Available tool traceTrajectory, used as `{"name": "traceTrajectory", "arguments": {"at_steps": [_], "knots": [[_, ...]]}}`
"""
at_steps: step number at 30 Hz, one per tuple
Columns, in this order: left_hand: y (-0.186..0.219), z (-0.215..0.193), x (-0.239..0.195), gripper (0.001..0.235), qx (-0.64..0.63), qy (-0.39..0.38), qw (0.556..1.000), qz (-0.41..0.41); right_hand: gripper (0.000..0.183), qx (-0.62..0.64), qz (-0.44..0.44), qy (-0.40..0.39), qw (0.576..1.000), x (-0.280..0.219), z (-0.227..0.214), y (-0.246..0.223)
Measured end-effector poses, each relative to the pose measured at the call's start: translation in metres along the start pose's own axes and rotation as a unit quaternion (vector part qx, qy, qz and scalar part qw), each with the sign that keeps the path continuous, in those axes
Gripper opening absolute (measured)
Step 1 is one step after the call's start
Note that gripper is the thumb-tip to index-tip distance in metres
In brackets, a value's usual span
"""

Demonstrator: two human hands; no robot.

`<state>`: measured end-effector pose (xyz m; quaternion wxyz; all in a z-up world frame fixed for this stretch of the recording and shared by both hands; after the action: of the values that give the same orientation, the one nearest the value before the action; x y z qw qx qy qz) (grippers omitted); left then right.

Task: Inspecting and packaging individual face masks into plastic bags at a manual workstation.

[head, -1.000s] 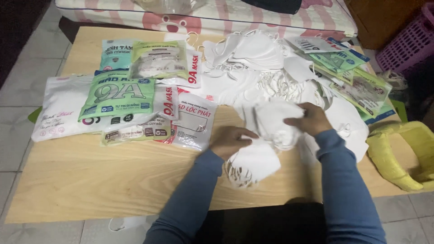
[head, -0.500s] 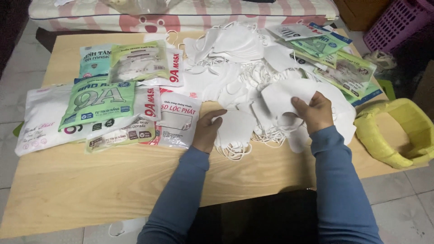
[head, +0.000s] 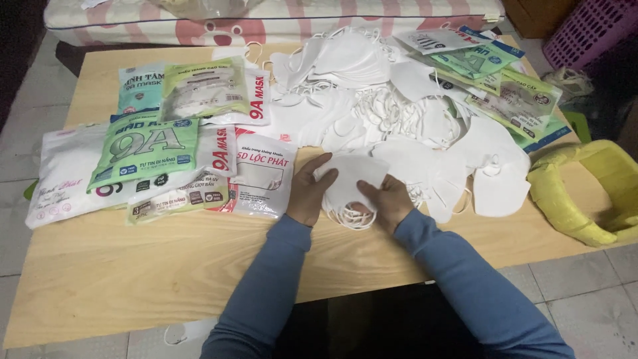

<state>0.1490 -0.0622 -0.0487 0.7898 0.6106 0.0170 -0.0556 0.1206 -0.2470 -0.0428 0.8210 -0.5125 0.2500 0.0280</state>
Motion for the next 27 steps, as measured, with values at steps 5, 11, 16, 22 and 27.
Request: {"name": "traceTrajectory", "arguments": {"at_steps": [5, 11, 16, 22, 27], "knots": [[0.007, -0.014, 0.001, 0.040, 0.086, 0.043, 0.994, 0.060, 0.043, -0.268, -0.048, -0.091, 0.958, 0.008, -0.009, -0.020], [0.007, -0.036, 0.005, 0.025, 0.137, 0.075, 0.984, 0.082, 0.044, -0.602, -0.287, 0.103, 0.738, 0.015, -0.059, -0.108], [-0.001, -0.031, 0.003, 0.025, 0.135, 0.067, 0.987, 0.062, 0.054, -0.604, -0.229, 0.106, 0.756, 0.036, -0.069, -0.106], [-0.005, -0.032, 0.008, 0.025, 0.129, 0.063, 0.988, 0.063, 0.052, -0.600, -0.202, 0.120, 0.765, 0.054, -0.066, -0.099], [-0.003, -0.030, 0.005, 0.026, 0.135, 0.060, 0.987, 0.058, 0.058, -0.560, -0.176, 0.092, 0.804, 0.046, -0.061, -0.100]]}}
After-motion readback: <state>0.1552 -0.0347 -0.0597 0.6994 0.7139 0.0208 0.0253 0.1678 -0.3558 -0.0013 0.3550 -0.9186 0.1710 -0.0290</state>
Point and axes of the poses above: each hand's wrist, its own x-axis towards the middle knuckle, its own z-axis out of the palm, y = z × x, the point moved 5 cm from there along x, towards the middle knuckle, and after that the axes turned 15 degrees about x, right-handed, at the moved point
